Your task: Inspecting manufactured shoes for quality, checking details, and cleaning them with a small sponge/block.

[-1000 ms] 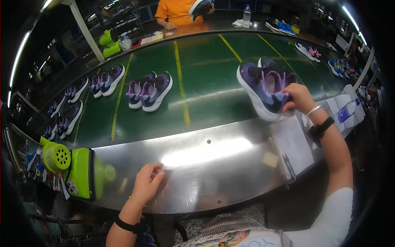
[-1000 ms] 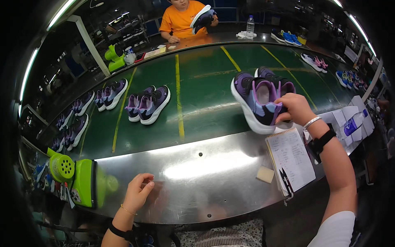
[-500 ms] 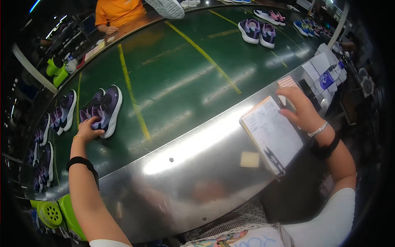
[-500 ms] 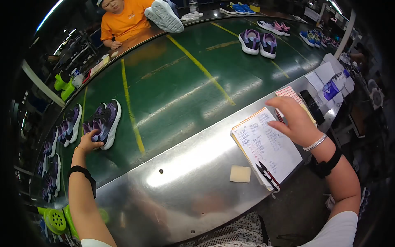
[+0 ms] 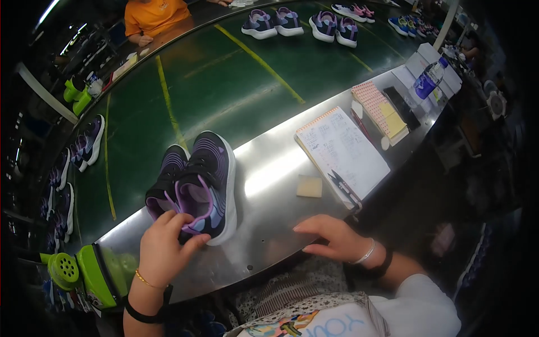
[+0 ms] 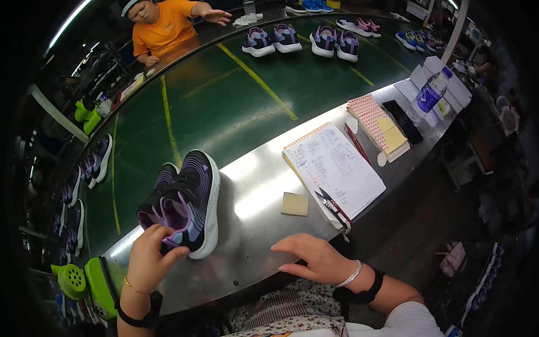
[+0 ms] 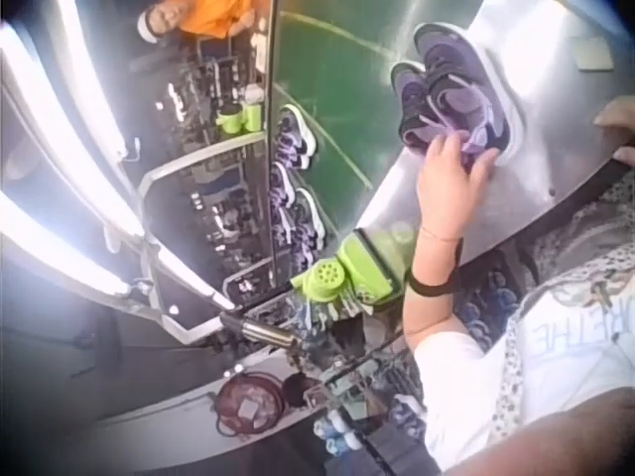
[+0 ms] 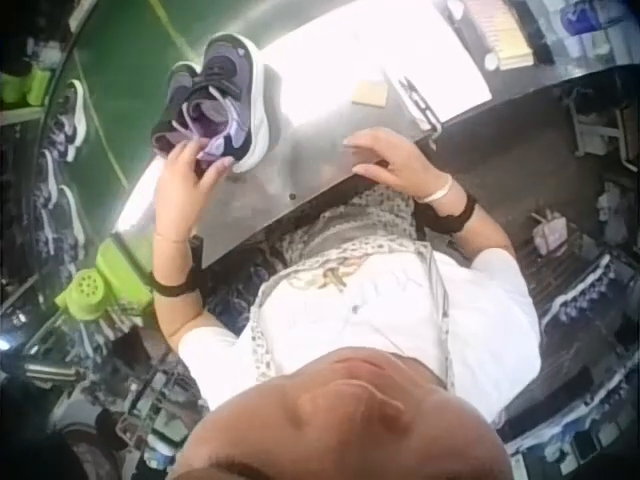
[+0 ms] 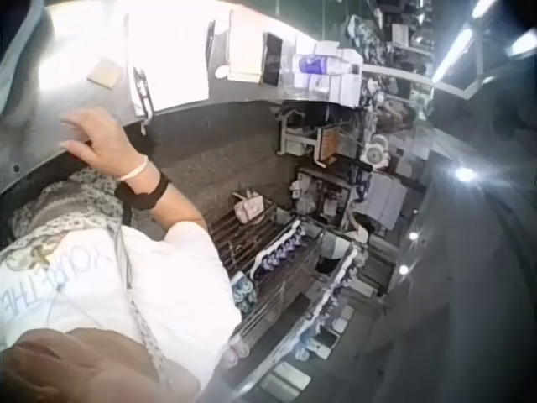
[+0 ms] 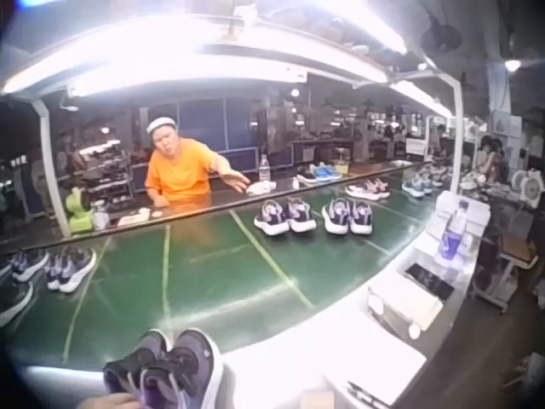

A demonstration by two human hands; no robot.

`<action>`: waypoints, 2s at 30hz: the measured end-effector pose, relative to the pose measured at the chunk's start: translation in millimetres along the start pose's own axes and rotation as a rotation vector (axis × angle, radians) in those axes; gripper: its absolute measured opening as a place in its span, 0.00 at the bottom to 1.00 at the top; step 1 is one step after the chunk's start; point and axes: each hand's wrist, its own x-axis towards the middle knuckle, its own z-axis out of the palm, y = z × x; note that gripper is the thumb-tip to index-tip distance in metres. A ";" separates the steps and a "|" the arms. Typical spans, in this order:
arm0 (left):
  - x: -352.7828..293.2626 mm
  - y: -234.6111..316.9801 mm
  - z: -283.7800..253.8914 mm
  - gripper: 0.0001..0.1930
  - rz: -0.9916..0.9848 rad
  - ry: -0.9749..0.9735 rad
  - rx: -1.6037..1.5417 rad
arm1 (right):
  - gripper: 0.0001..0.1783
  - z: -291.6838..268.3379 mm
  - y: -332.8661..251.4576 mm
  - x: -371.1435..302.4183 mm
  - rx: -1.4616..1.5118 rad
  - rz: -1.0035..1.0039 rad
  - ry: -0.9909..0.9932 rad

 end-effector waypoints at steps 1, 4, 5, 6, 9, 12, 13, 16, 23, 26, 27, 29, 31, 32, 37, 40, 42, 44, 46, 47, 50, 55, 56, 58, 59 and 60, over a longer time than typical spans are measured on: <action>-17.5 28.8 6.3 0.20 -0.009 -0.030 0.088 | 0.24 11.6 -4.7 5.4 0.006 -0.005 0.000; -54.4 64.3 33.3 0.21 -0.028 -0.094 0.063 | 0.30 44.3 -17.9 23.6 -0.001 -0.051 0.111; -62.2 67.8 37.8 0.21 -0.045 -0.127 0.018 | 0.33 55.0 -19.2 27.5 -0.010 -0.006 0.157; -67.8 61.5 42.3 0.19 0.059 0.026 -0.060 | 0.36 61.3 -19.2 27.8 -0.020 0.042 0.205; -76.3 45.0 45.3 0.18 -0.186 0.394 -0.329 | 0.38 62.2 -13.3 26.1 0.108 0.164 0.158; -80.0 4.2 69.0 0.18 -0.286 0.485 -0.466 | 0.40 64.9 -19.7 28.6 0.192 0.252 0.171; -81.9 -6.3 78.7 0.18 -0.357 0.459 -0.610 | 0.40 67.9 -19.8 30.7 0.211 0.299 0.172; -75.7 -14.2 93.0 0.18 -0.397 0.264 -1.151 | 0.34 70.7 -21.5 33.4 0.315 0.319 0.246; -99.5 -6.4 107.5 0.20 -0.511 0.382 -1.971 | 0.18 80.4 -9.8 20.4 1.189 0.503 0.389; -110.9 -9.1 130.3 0.23 -0.313 0.318 -2.179 | 0.17 82.3 -20.7 13.3 1.381 0.464 0.362; -110.3 -5.7 132.8 0.24 -0.272 0.295 -2.254 | 0.18 83.1 -14.1 9.7 1.430 0.401 0.270; -109.5 -4.4 136.1 0.27 -0.302 0.302 -2.204 | 0.18 83.1 -15.2 10.1 1.483 0.443 0.210; -110.7 1.6 129.6 0.25 -0.241 0.295 -2.182 | 0.18 86.4 -24.0 12.6 1.451 0.428 0.216; -110.8 2.7 128.3 0.23 -0.231 0.289 -2.078 | 0.18 87.4 -27.3 13.6 1.419 0.408 0.236; -116.5 -4.0 125.8 0.21 -0.289 0.296 -2.207 | 0.18 90.2 -42.6 18.5 1.251 0.406 0.187; -117.6 -2.5 124.9 0.22 -0.324 0.311 -2.248 | 0.18 91.5 -49.7 19.2 1.100 0.320 0.198; -118.1 -2.2 127.0 0.22 -0.356 0.314 -2.244 | 0.18 92.2 -48.2 19.1 1.018 0.280 0.212; -118.6 -4.8 130.2 0.22 -0.388 0.317 -2.239 | 0.17 95.0 -42.0 19.5 1.155 0.272 0.218; -119.3 -10.0 133.9 0.22 -0.435 0.263 -2.226 | 0.17 93.8 -40.4 18.1 1.038 0.211 0.175; -119.4 -9.0 132.8 0.22 -0.438 0.265 -2.226 | 0.17 93.4 -39.3 17.6 0.920 0.149 0.134; -118.9 -4.1 129.7 0.23 -0.230 0.262 -2.314 | 0.18 95.4 -39.2 16.2 0.896 0.119 0.159; -119.3 0.9 119.4 0.26 -0.303 0.272 -2.165 | 0.19 95.2 -27.3 12.9 0.989 0.183 0.114; -120.6 -0.4 118.8 0.26 -0.303 0.276 -2.163 | 0.19 94.7 -25.7 11.1 1.018 0.209 0.123; -124.8 -5.2 117.1 0.26 -0.232 0.310 -2.202 | 0.21 90.7 -21.2 5.3 0.757 0.172 0.105; -125.8 -7.4 115.7 0.26 -0.231 0.310 -2.201 | 0.24 89.7 -20.2 4.4 0.494 0.139 0.092; -126.8 -9.2 113.8 0.27 -0.203 0.337 -2.056 | 0.24 88.5 -21.1 7.3 0.494 0.137 0.093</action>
